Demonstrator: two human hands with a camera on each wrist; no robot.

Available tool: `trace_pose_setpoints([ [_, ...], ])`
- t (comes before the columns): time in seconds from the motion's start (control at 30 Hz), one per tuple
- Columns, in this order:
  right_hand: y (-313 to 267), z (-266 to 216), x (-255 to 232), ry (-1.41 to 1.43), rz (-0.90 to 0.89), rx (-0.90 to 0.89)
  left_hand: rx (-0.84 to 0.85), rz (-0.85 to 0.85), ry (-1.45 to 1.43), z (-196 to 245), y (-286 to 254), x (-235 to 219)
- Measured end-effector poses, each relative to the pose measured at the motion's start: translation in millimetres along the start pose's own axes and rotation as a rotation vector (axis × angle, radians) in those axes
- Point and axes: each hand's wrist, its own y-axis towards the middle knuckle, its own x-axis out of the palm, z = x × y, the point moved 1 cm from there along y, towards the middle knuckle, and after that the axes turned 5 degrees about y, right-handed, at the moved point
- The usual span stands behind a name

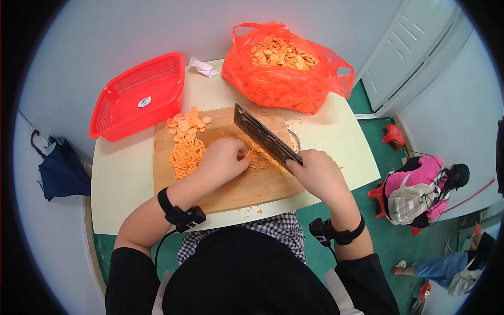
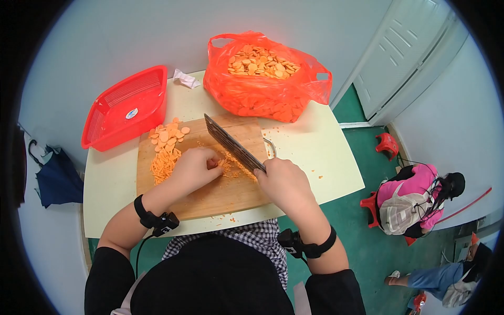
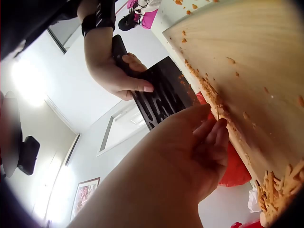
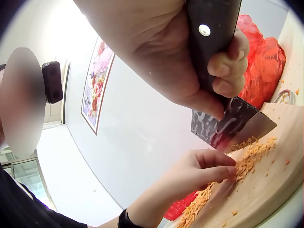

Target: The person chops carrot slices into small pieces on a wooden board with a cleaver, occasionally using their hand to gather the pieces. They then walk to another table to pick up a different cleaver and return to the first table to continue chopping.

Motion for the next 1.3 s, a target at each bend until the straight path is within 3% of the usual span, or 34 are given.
trace_pose_setpoints([
  [0.1, -2, -7, 1, -0.041, -0.025, 0.003, -0.044, -0.073, 0.067, 4, -3, -2],
  [0.17, -2, -11, 3, -0.068, -0.050, 0.009, 0.054, -0.007, 0.112, 1, -3, 6],
  [0.37, -1, -13, 4, -0.167, -0.086, 0.014, 0.118, 0.076, 0.099, -3, -3, 15],
  [1.3, 2, -13, 5, -0.142, -0.089, -0.011, 0.118, 0.059, 0.126, 0, 3, 16],
])
